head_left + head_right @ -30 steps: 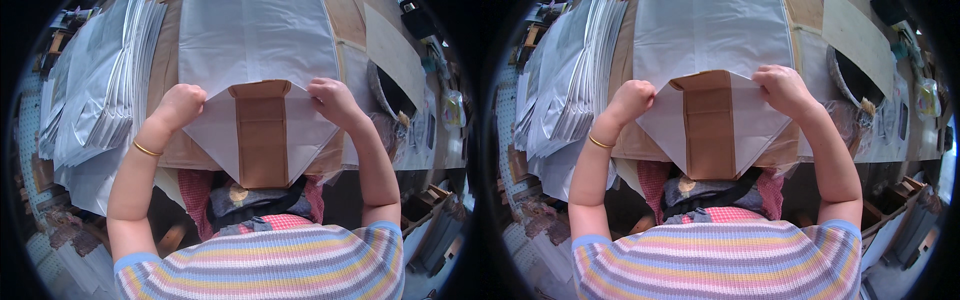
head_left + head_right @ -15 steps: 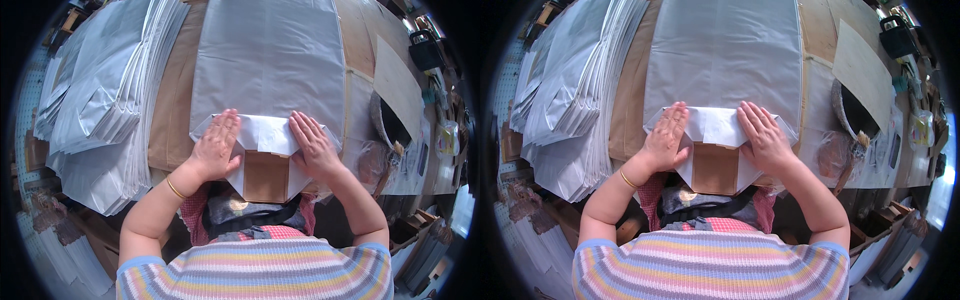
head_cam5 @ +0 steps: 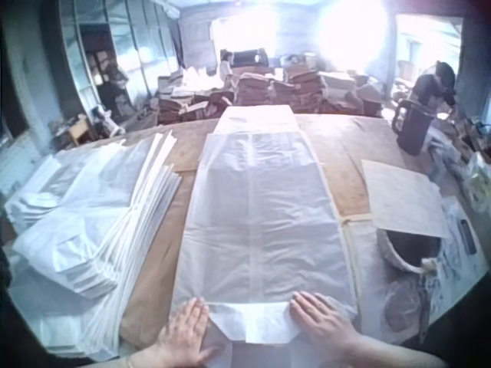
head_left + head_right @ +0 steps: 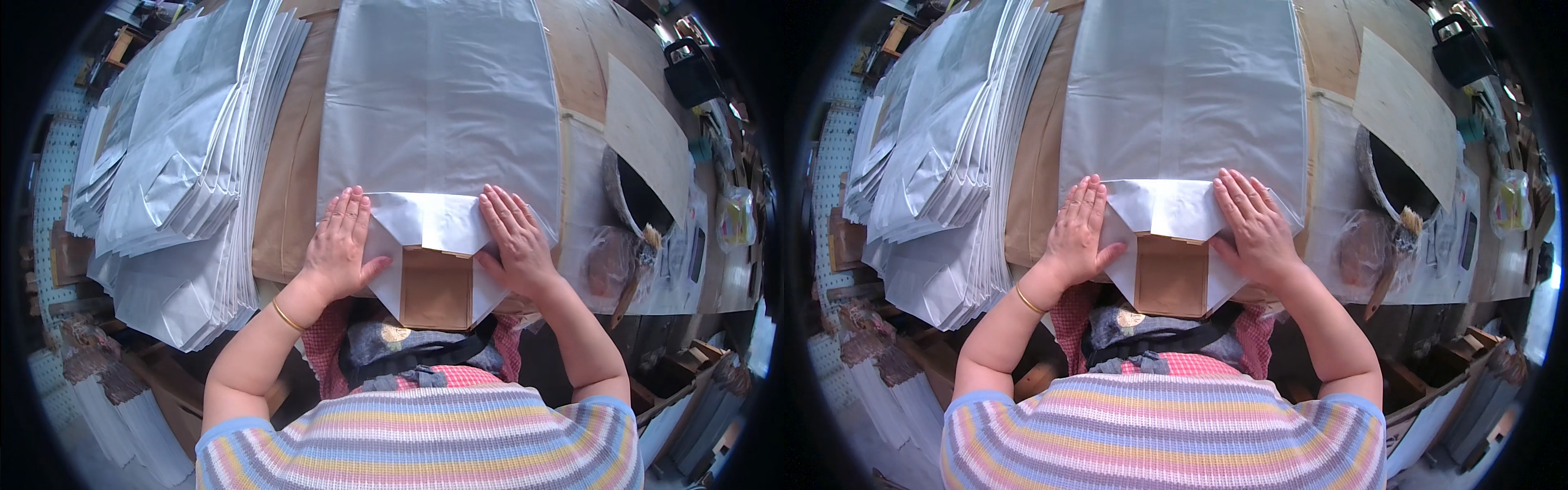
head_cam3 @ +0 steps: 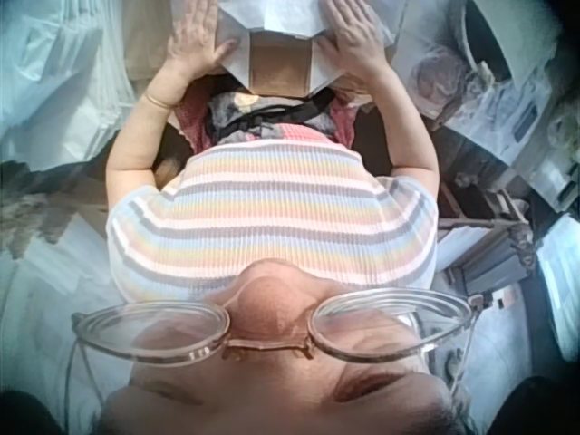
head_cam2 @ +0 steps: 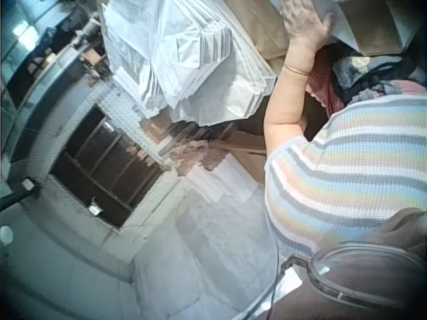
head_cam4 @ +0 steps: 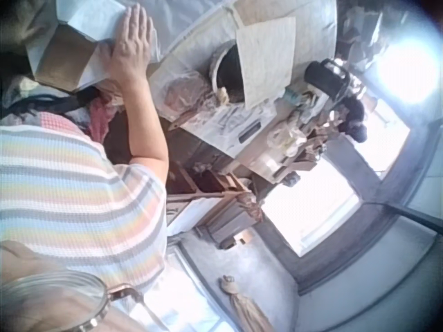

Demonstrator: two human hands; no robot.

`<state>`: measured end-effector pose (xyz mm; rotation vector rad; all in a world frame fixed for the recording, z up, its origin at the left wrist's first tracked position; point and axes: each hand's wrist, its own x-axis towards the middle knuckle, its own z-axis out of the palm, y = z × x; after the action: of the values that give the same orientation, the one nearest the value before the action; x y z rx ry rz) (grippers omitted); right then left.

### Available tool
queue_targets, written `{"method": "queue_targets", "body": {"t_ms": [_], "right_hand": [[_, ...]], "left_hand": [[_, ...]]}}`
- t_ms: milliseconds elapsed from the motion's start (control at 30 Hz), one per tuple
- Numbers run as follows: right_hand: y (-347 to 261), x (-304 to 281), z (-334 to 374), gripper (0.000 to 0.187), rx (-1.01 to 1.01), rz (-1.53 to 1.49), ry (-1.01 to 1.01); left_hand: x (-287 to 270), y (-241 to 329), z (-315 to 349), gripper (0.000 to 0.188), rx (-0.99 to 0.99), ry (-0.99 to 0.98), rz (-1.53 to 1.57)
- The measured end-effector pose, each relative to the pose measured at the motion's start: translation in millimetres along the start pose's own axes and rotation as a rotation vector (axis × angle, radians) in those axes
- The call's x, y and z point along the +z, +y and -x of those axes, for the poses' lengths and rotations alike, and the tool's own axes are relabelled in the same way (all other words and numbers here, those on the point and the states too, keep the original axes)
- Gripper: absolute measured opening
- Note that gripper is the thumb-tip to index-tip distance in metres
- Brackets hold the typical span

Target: The person repeatedly opens brown paper envelopes, applies glue to the flap with a brush, folds the flap to seal the envelope, and places it on a growing stack. The process is repeated for multiple envelopes in a consistent sequence.

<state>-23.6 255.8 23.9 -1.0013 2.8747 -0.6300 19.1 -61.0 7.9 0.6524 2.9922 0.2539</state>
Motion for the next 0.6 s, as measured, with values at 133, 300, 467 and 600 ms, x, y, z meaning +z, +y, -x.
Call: {"method": "queue_targets", "body": {"t_ms": [133,300,467,600], "right_hand": [[32.4,5.7,-8.6,0.062,-0.104,-0.351,0.092],[44.9,14.4,-27.8,0.032,0.396,-0.946,0.287],[45.4,20.5,-33.7,0.023,0.190,-0.737,0.401],[46.6,23.8,-32.9,0.024,0.191,-0.660,0.419]], "left_hand": [[-17.1,-14.5,-6.9,0.084,-0.016,0.039,0.332],[-19.7,-5.4,-52.1,0.071,-0.110,0.293,0.409],[-8.2,37.9,-85.3,0.059,-0.158,0.531,0.312],[-2.6,30.3,-91.4,0.045,-0.154,0.584,0.420]]}}
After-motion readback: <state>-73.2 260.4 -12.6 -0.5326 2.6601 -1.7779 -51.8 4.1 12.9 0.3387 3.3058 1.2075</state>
